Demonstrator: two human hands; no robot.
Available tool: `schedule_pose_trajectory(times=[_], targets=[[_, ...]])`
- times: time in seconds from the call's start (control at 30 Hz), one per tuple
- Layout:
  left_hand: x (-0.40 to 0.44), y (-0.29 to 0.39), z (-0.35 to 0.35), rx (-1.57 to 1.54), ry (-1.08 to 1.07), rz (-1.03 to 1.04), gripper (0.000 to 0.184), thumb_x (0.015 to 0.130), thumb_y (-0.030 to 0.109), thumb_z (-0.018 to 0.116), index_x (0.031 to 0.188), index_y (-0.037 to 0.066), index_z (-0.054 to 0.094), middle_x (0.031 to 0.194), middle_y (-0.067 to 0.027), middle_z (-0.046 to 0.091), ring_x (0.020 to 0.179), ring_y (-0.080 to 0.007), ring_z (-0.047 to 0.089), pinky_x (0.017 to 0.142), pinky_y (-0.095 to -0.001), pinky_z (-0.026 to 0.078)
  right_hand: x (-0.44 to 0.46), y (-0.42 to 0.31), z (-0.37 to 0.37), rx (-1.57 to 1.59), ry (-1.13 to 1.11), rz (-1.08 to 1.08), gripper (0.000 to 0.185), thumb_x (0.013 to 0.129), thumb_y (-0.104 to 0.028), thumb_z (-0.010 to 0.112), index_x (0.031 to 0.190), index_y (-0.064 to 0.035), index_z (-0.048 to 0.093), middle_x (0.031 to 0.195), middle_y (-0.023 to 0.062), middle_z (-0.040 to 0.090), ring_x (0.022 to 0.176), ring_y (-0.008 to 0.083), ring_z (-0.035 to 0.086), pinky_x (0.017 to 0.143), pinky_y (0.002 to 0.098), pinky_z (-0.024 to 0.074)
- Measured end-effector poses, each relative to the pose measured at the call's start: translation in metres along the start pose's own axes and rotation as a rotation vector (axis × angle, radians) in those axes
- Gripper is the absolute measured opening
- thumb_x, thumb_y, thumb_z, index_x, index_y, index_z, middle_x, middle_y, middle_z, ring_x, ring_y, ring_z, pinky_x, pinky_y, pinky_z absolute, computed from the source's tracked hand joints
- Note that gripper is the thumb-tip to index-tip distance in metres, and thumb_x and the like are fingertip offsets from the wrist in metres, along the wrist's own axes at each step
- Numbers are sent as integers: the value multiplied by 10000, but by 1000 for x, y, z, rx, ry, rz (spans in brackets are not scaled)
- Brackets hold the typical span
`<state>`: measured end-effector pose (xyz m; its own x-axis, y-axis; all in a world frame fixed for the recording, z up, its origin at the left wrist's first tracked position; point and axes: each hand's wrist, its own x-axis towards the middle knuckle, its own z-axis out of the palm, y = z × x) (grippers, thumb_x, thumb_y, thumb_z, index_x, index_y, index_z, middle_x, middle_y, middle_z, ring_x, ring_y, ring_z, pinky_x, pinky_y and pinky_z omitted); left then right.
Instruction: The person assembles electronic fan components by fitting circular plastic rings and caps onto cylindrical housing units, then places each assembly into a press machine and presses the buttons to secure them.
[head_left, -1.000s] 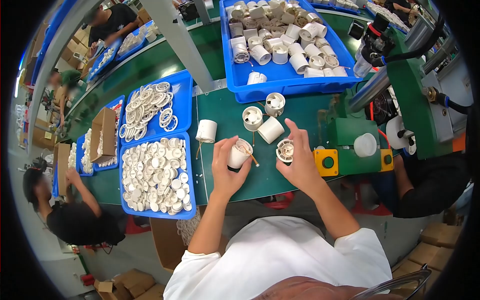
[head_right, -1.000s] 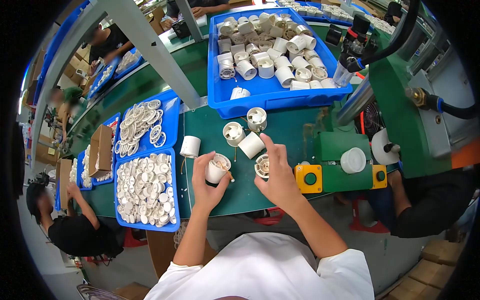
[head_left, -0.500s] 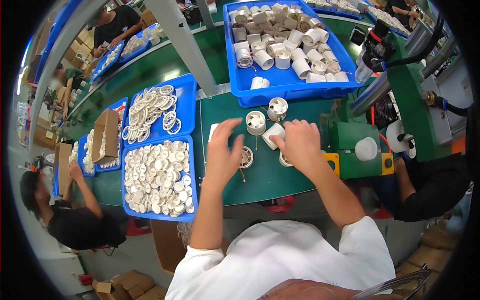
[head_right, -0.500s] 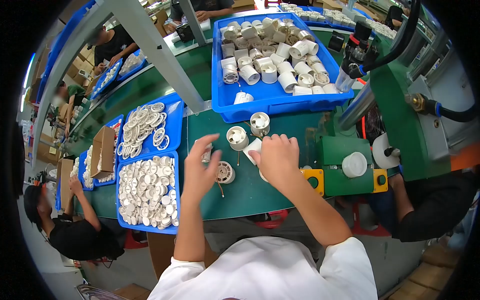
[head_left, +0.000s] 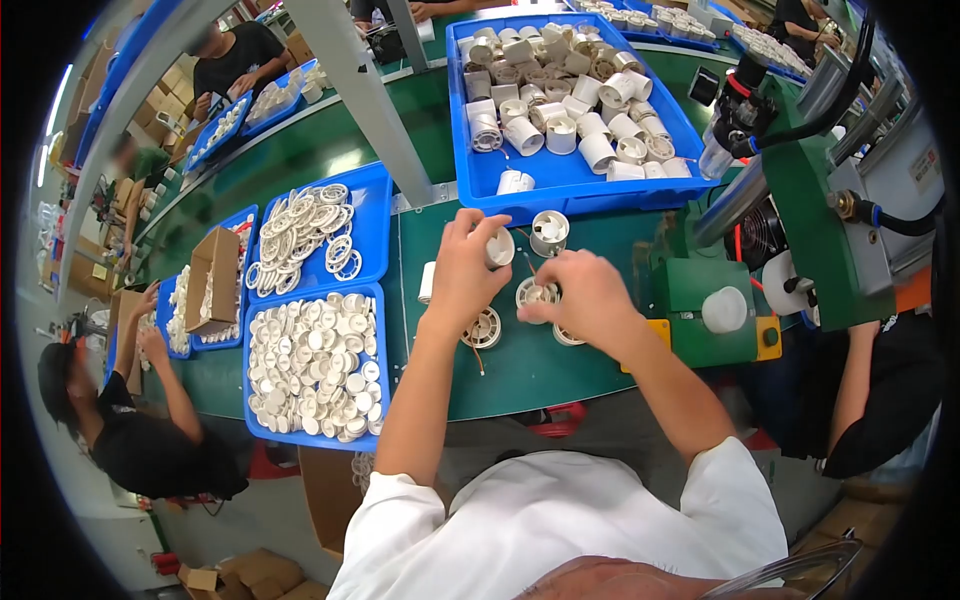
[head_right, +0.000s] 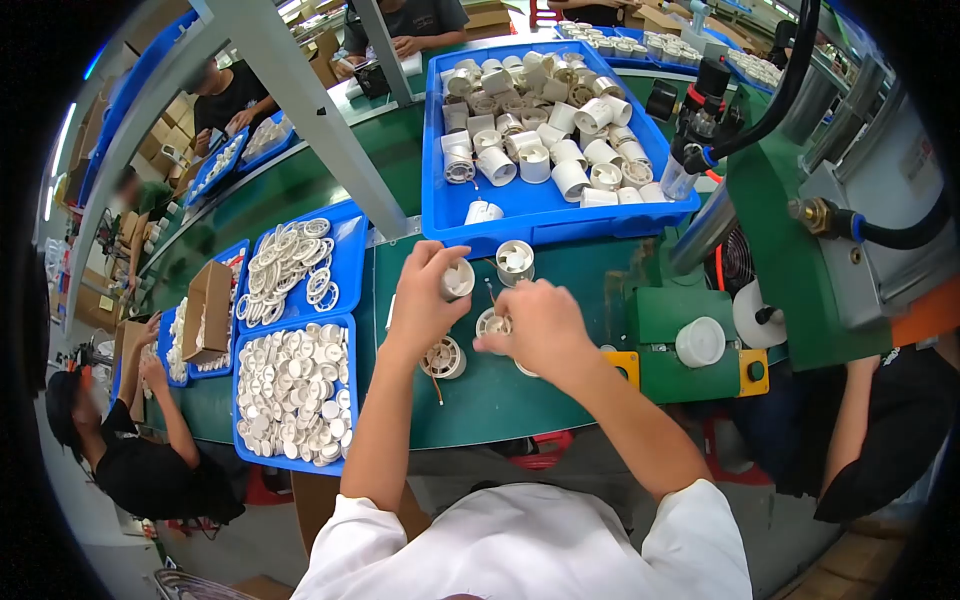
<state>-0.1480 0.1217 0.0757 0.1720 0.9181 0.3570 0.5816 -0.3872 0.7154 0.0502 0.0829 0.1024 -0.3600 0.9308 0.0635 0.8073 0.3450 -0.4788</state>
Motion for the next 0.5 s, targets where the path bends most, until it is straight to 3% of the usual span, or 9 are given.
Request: schedule_pose_trajectory(times=[0.03, 0.07, 0.1, 0.13, 0.17, 0.3, 0.37, 0.47, 0.5], targets=[[3, 1, -2, 164, -9, 60, 613, 663, 41, 884, 1220, 49, 628, 1193, -158, 610, 1059, -350, 617, 933, -418, 523, 9, -3, -11, 8, -51, 131, 472, 799, -387, 849, 1104, -56, 705, 1016, 129, 706, 950, 320, 671, 849, 429, 546], [4, 2, -4, 328, -22, 117, 636, 638, 67, 913, 1209, 48, 634, 1181, -164, 631, 1066, -352, 606, 942, -419, 512, 17, 1, -10, 11, -55, 130, 472, 799, -387, 849, 1104, -56, 705, 1016, 129, 706, 950, 320, 671, 849, 429, 546], [3, 3, -5, 331, -28, 111, 636, 638, 67, 913, 1209, 48, 634, 1181, -164, 631, 1066, -352, 606, 942, -419, 512, 23, 8, -3, -22, 85, 164, 495, 803, -395, 847, 1110, -40, 690, 1005, 135, 712, 971, 327, 676, 853, 438, 549], [7, 5, -6, 392, -117, -20, 639, 631, 107, 930, 1202, 44, 649, 1149, -158, 649, 1085, -346, 594, 944, -407, 511, 30, 14, 0, -60, 233, 193, 518, 806, -403, 846, 1116, -24, 676, 994, 142, 718, 992, 334, 680, 858, 448, 551], [10, 7, -5, 451, -209, -150, 646, 624, 146, 946, 1195, 40, 664, 1117, -153, 666, 1105, -341, 582, 947, -396, 511, 38, 17, 0, -90, 204, 227, 542, 807, -382, 849, 1125, 6, 643, 972, 165, 732, 1029, 347, 694, 859, 457, 562], [14, 2, -6, 355, -300, -162, 590, 660, 187, 933, 1158, 9, 671, 1094, -191, 691, 1096, -368, 590, 965, -424, 497, 64, 31, 19, -62, 28, 348, 568, 778, -318, 872, 1167, 4, 611, 1051, 169, 739, 994, 379, 721, 840, 461, 596], [5, 4, -12, 111, -104, -93, 499, 745, 204, 882, 1153, 4, 675, 1135, -208, 688, 1145, -376, 590, 976, -435, 495, 62, 35, 19, -5, 45, 331, 560, 771, -304, 872, 1186, -22, 623, 1048, 164, 743, 999, 386, 717, 848, 462, 592], [-13, -17, -35, 165, 90, -76, 413, 814, 161, 811, 1175, 13, 675, 1179, -204, 686, 1184, -379, 586, 989, -452, 494, 51, 36, 14, 143, 80, 296, 553, 737, -230, 859, 1226, -80, 648, 1112, 158, 693, 1034, 389, 684, 899, 448, 572], [-22, -26, -46, 269, 25, -83, 449, 825, 103, 774, 1254, 36, 661, 1301, -199, 636, 1228, -393, 577, 1023, -463, 491, 43, 37, 12, 157, 204, 159, 575, 721, -207, 855, 1237, -67, 642, 1152, 158, 637, 1064, 372, 656, 922, 437, 563]])
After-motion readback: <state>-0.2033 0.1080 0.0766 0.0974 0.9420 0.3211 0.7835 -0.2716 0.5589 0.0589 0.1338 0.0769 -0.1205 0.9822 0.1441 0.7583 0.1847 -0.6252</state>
